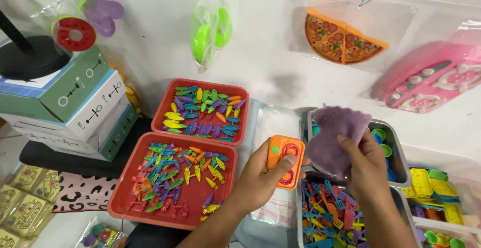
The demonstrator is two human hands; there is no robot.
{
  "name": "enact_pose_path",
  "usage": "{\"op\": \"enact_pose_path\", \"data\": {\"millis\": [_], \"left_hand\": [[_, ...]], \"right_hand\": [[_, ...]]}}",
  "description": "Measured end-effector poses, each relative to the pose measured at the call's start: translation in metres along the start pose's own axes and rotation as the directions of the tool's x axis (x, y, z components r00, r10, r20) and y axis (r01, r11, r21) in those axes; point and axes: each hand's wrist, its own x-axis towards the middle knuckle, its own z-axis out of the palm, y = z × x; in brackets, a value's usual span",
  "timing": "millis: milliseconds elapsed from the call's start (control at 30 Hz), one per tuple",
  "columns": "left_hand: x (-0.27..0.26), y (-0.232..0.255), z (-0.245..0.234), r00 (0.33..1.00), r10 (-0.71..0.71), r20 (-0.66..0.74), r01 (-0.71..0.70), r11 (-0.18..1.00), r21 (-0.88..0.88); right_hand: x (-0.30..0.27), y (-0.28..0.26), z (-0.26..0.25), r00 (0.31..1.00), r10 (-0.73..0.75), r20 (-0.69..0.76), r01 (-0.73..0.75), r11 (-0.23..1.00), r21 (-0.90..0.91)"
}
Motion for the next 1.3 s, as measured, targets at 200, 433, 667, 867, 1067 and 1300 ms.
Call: {"op": "enact_pose_path", "data": {"millis": [200,433,667,867,1067,1300], "left_hand": [[0.004,-0.015,0.017,0.992,0.118,0.053,-0.11,0.984,-0.138],[0.005,-0.032,0.024,0.994,0.082,0.078,-0.025,0.831,-0.556],[0.006,-0.035,0.021,1.0,0.013,0.012,-0.003,0.816,-0.578],[-0.005,-0.047,0.022,0.999,-0.051,-0.013,0.037,0.85,-0.526],[-0.013,-0.069,0.03,0.995,0.002,0.103,0.03,0.951,-0.309],[-0.008,-0.071,0.02,0.986,0.168,-0.007,-0.158,0.912,-0.378]], "right_hand": [[-0.064,0.0,0.024,0.848,-0.453,0.273,0.529,0.729,-0.434],[-0.072,0.02,0.015,0.716,-0.56,0.416,0.679,0.421,-0.602],[-0.074,0.019,0.014,0.599,-0.531,0.6,0.799,0.353,-0.486],[-0.083,0.054,0.011,0.585,-0.47,0.662,0.811,0.362,-0.46],[-0.08,0.037,0.029,0.612,-0.436,0.66,0.772,0.51,-0.379],[-0.08,0.04,0.03,0.58,-0.354,0.734,0.772,0.527,-0.356]]}}
